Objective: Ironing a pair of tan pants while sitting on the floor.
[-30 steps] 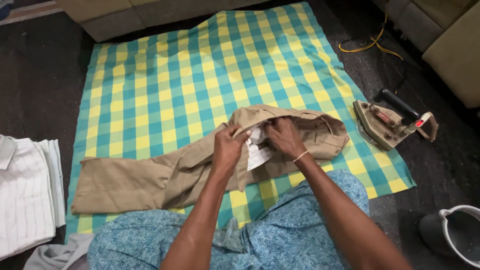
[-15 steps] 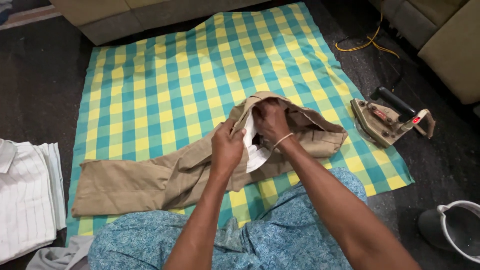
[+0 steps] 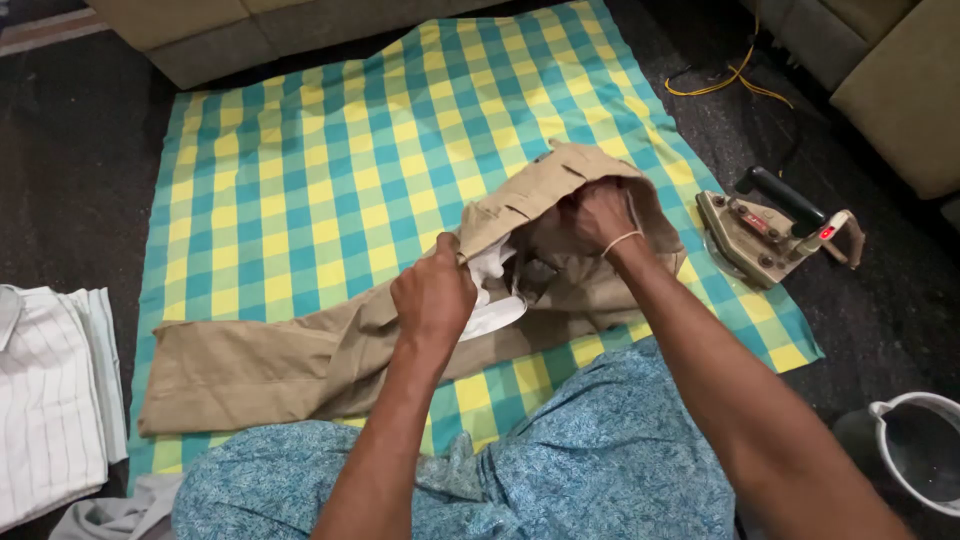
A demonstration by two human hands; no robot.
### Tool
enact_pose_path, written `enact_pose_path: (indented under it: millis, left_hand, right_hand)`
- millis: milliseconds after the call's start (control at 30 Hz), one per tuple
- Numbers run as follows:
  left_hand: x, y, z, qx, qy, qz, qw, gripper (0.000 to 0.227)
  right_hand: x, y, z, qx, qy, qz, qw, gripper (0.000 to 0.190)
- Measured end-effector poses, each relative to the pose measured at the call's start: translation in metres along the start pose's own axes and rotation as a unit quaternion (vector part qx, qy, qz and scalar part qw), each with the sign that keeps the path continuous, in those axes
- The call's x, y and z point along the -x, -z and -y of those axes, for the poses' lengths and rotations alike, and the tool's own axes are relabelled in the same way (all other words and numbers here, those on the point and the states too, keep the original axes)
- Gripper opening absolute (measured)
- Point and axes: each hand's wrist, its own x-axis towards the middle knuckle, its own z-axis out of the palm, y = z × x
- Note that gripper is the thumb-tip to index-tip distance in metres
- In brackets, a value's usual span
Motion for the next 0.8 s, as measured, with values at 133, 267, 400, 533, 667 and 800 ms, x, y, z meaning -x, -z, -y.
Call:
enact_pose_path:
  millis: [133, 267, 400, 533, 667, 800]
  left_hand:
    - [-0.003, -0.002, 0.005, -0.072, -0.008, 0.006, 0.997, 0.024]
    - [0.004, -0.011, 0.011, -0.021, 0.024, -0.020, 0.999, 0.031]
    - [0.009, -0.025, 0.019, -0.014, 0.044, -0.008, 0.999, 0.037]
    - [0.010, -0.042, 0.028, -0.045, 0.076, 0.010, 0.996, 0.029]
    - [0.008, -0.044, 0.026, 0.022, 0.133, 0.021, 0.991, 0.031]
    - [0.006, -0.048, 0.025, 0.146, 0.120, -0.032, 0.981, 0.034]
  right_hand:
    - [-0.003, -0.010, -0.012, -0.021, -0.030, 0.069, 0.997, 0.027]
    - [0.025, -0.083, -0.067, 0.098, 0.123, 0.282, 0.946, 0.036]
    - [0.060, -0.053, -0.064, 0.023, -0.023, 0.301, 0.953, 0.045]
    - [0.082, 0.009, -0.048, 0.069, -0.141, 0.317, 0.935, 0.082]
    - [0.104, 0.008, -0.060, 0.027, -0.235, 0.313, 0.920, 0.109]
    - [0.091, 0.041, -0.034, 0.020, -0.223, 0.367, 0.903, 0.068]
